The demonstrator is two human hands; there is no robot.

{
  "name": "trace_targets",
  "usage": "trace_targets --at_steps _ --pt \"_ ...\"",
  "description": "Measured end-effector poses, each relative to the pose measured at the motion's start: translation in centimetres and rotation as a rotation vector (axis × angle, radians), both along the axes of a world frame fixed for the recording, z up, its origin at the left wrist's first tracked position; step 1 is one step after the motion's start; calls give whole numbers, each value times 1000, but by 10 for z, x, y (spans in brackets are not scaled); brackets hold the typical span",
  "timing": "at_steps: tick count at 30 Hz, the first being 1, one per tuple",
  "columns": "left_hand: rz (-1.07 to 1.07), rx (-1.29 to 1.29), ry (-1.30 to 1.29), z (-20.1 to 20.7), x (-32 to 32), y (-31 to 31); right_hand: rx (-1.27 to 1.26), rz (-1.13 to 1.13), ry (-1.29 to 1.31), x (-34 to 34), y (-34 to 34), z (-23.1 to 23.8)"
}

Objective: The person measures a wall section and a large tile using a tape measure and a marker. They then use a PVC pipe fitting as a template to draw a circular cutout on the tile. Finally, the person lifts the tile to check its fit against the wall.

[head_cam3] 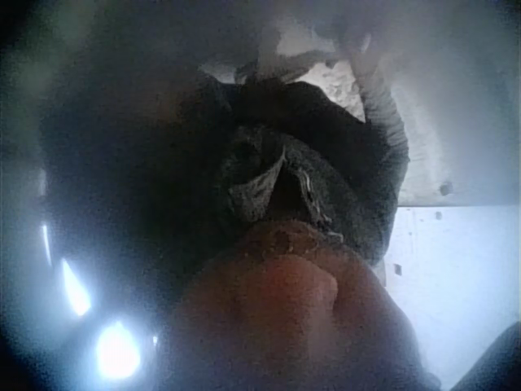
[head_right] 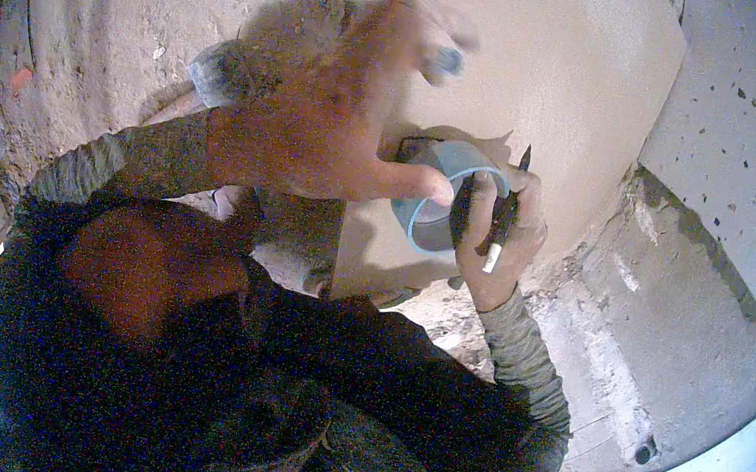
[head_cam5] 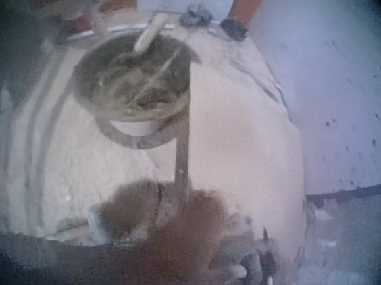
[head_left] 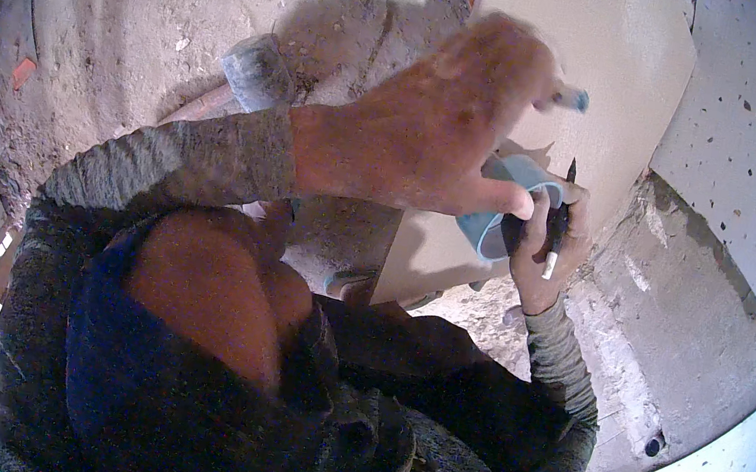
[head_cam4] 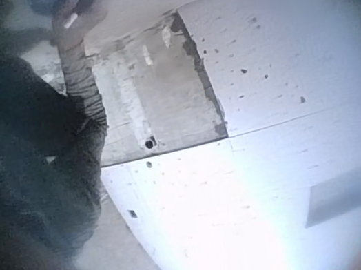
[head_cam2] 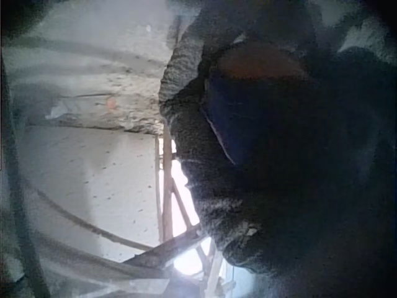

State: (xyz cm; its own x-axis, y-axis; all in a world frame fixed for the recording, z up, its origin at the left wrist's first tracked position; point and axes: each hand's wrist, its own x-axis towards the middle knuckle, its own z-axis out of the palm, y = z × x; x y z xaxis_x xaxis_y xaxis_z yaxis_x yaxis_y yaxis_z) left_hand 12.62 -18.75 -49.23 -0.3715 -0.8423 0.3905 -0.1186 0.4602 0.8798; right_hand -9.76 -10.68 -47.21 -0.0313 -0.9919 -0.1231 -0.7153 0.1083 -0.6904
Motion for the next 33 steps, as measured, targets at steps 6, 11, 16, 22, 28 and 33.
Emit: trace_targets --at_steps 6,11,16,22,28,33 --pt "-240 114 -176 1 -12 -3 -28 -16 -35 1 -1 -2" --pt "-398 267 -226 11 -18 -21 -56 5 -36 2 -1 4" --pt "-347 231 -136 -2 -20 -18 -35 -5 -34 4 0 6" --pt "-390 318 -226 9 -17 -21 -68 -11 -105 0 2 1" --pt "-378 339 -215 8 -15 -20 -21 -33 -74 0 2 0" --pt "-373 330 -205 3 -16 -18 -48 -22 -71 -1 4 -2"
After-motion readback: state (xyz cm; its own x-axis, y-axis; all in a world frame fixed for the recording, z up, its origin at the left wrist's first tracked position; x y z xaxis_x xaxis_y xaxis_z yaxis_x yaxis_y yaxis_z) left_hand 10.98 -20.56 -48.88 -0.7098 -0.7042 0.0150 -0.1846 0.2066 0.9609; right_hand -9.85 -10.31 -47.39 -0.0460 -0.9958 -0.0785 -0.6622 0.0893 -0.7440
